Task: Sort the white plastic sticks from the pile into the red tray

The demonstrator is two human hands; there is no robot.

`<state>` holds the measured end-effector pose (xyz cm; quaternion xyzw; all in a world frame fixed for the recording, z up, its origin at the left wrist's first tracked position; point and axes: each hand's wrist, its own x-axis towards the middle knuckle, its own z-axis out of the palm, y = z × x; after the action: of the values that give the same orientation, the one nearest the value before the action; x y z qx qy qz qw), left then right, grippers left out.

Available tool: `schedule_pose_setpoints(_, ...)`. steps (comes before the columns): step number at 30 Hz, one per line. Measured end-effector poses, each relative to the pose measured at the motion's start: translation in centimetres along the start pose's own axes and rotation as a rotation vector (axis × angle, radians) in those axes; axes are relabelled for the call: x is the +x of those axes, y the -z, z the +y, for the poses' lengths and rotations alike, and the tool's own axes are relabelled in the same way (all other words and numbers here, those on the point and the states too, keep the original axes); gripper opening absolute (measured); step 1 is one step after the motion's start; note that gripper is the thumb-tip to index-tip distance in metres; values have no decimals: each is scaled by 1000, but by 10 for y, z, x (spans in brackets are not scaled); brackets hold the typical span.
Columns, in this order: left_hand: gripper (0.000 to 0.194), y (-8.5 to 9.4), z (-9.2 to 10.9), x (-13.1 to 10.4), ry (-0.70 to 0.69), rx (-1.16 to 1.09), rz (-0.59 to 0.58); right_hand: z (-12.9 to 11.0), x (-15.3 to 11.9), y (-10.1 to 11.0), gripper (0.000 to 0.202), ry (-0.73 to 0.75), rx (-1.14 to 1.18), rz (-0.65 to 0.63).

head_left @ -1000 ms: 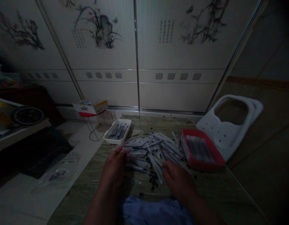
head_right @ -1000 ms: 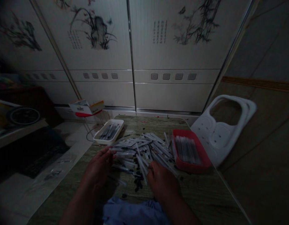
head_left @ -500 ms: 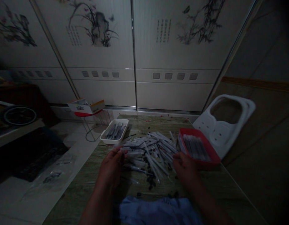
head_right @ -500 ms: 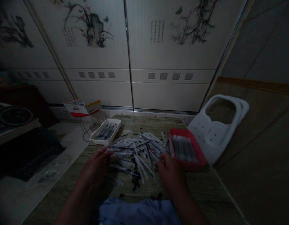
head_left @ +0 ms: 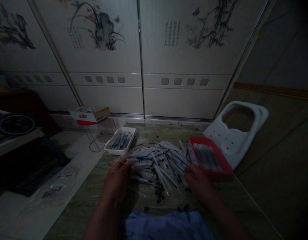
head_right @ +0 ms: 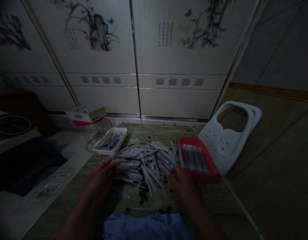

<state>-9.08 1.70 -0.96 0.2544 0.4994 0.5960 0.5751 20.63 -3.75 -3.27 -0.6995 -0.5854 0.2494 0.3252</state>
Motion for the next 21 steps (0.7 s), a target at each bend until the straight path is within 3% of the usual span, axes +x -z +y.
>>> schedule_pose_setpoints(13,22,-3,3,-1,32,-4,31,-2,-5,-6,8,15,-68,-132)
schedule_pose_setpoints(21,21,0,-2,4,15,-11,18,2,-5,-6,6,5,-104,-125)
